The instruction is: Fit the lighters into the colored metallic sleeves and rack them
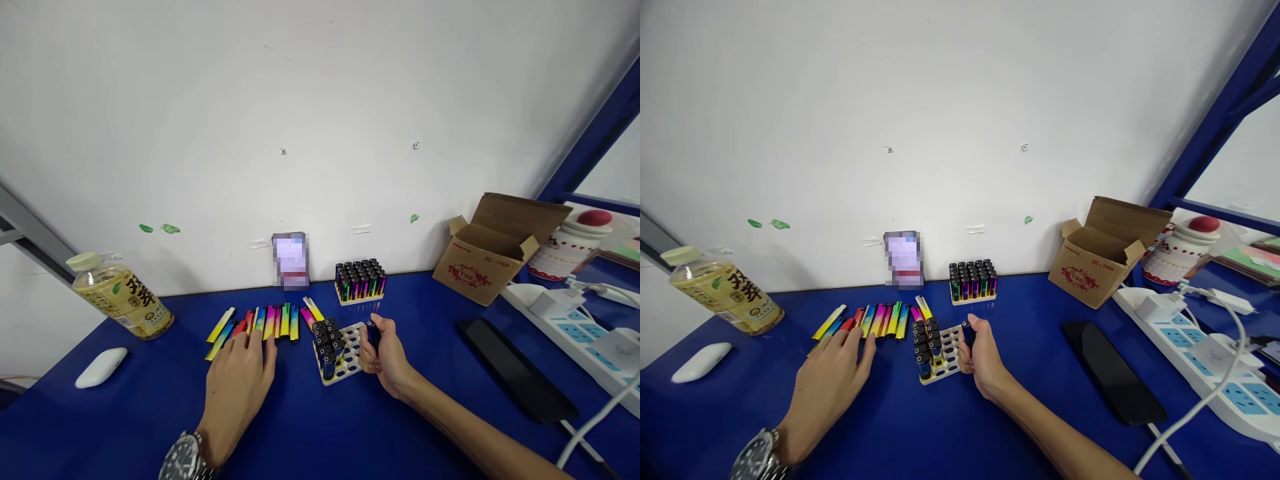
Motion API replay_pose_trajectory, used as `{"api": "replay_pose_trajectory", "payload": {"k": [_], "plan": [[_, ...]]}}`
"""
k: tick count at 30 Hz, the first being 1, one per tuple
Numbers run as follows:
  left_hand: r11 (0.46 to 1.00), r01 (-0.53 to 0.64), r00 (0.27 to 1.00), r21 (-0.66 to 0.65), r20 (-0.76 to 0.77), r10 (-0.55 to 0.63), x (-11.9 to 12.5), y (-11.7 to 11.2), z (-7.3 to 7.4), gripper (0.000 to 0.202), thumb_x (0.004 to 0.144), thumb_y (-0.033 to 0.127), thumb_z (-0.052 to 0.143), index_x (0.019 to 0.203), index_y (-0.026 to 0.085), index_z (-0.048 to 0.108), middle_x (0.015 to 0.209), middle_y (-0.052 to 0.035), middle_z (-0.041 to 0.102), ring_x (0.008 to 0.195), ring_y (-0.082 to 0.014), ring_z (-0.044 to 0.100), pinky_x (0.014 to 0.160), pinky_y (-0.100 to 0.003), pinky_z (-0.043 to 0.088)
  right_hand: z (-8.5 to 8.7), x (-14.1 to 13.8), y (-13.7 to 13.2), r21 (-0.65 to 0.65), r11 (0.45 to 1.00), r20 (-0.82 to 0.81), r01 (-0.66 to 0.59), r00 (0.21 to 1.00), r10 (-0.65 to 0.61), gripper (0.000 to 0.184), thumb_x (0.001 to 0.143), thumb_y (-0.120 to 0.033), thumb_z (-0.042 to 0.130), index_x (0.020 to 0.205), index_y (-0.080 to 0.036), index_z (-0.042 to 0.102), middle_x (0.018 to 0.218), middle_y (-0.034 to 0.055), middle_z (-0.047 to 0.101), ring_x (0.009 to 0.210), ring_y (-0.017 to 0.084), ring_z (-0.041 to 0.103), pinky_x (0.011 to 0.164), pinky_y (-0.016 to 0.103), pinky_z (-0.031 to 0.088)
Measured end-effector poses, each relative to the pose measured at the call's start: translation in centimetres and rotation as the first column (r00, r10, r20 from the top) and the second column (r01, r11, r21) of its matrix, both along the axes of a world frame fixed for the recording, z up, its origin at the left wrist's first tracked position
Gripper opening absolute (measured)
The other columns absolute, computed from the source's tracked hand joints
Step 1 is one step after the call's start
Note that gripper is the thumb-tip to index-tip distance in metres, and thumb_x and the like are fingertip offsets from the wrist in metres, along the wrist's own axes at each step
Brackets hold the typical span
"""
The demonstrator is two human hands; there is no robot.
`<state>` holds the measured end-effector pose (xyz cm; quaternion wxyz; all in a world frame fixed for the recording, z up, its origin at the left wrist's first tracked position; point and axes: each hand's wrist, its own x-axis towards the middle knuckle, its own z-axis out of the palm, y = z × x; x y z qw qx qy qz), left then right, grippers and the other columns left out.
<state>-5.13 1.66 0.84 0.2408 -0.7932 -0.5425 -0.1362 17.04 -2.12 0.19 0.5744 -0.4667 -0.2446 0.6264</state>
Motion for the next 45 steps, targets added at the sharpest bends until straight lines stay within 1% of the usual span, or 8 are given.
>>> {"api": "replay_pose_trajectory", "payload": {"k": [7,11,16,21,27,31,39,45], "plan": [[0.977,-0.206,0.969,-0.051,-0.149,0.196,-0.7,-0.1,0.1,0.033,0.092,0.025,0.032,0.079,0.013,0.060,0.074,-0.0118,0.061,0.071,-0.0284,0.061,0.057,-0.034,0.042,-0.8,0.1,0.2,0.070,0.998,0.079,-0.002,0.997,-0.003,0.059,0.087,-0.059,0.031,0.042,-0.020,0.034,0.033,-0.0092,0.019,0.031,0.004,0.013,0.036,0.020,0.012],[0.965,-0.257,0.956,-0.059,-0.161,0.245,-0.7,-0.4,-0.3,0.036,0.093,0.026,0.028,0.081,0.015,0.059,0.078,-0.0121,0.058,0.073,-0.0313,0.060,0.052,-0.035,0.040,-1.2,0.4,0.1,0.310,0.950,0.270,-0.045,0.962,-0.042,0.047,0.090,-0.062,0.037,0.076,-0.019,0.050,0.043,-0.0091,0.036,0.035,0.007,0.029,0.039,0.020,0.027],[0.959,-0.268,0.950,-0.095,-0.190,0.246,-0.8,-0.5,-0.5,0.033,0.093,0.020,0.028,0.088,0.012,0.060,0.082,-0.0127,0.057,0.073,-0.0283,0.061,0.053,-0.034,0.043,-0.8,1.7,-0.2,0.612,0.745,0.696,-0.264,0.627,-0.349,0.026,0.094,-0.039,0.045,0.084,-0.019,0.059,0.071,0.0039,0.059,0.068,0.017,0.053,0.063,0.030,0.044],[0.986,-0.090,0.985,-0.143,-0.161,0.067,-0.7,0.0,-1.4,0.026,0.085,0.003,0.036,0.095,0.011,0.059,0.093,-0.0140,0.058,0.077,-0.0247,0.062,0.064,-0.035,0.049,-0.5,2.3,-0.6,0.722,0.534,0.687,-0.440,0.541,-0.485,0.023,0.091,-0.025,0.049,0.075,-0.016,0.064,0.064,0.0035,0.058,0.057,0.014,0.051,0.052,0.026,0.043],[0.969,0.208,0.977,-0.136,0.077,-0.199,0.3,-0.4,-3.6,0.025,0.083,0.003,0.036,0.099,0.015,0.052,0.110,-0.0140,0.054,0.081,-0.0208,0.064,0.061,-0.029,0.052,-1.6,1.6,-0.9,0.759,0.492,0.651,-0.426,0.510,-0.562,0.014,0.086,-0.022,0.057,0.097,-0.018,0.064,0.065,0.0024,0.068,0.049,0.014,0.059,0.049,0.025,0.049],[0.950,0.295,0.942,-0.107,0.198,-0.270,0.9,-1.1,-3.9,0.030,0.086,0.007,0.033,0.113,0.014,0.045,0.111,-0.0145,0.055,0.073,-0.0186,0.064,0.056,-0.029,0.053,-1.6,1.4,-0.9,0.771,0.402,0.628,-0.495,0.484,-0.609,0.013,0.085,-0.021,0.057,0.096,-0.018,0.062,0.075,0.0073,0.069,0.063,0.018,0.066,0.056,0.027,0.054],[0.866,0.499,0.797,-0.019,0.402,-0.450,1.6,-1.9,-2.4,0.027,0.095,0.016,0.037,0.120,0.015,0.047,0.096,-0.0084,0.057,0.079,-0.0164,0.063,0.066,-0.026,0.052,-1.6,1.5,-0.9,0.729,0.480,0.684,-0.489,0.488,-0.542,0.018,0.082,-0.018,0.055,0.100,-0.019,0.054,0.066,0.0000,0.060,0.050,0.012,0.054,0.046,0.023,0.046],[0.829,0.507,0.665,0.236,0.504,-0.551,2.1,-3.0,-0.9,0.042,0.093,0.010,0.047,0.134,0.016,0.044,0.085,-0.0047,0.052,0.072,-0.0130,0.056,0.064,-0.022,0.050,-0.4,1.2,-1.0,0.812,0.392,0.561,-0.432,0.391,-0.730,0.029,0.078,-0.028,0.052,0.104,-0.017,0.053,0.073,0.0040,0.057,0.060,0.017,0.052,0.053,0.030,0.041]]}}
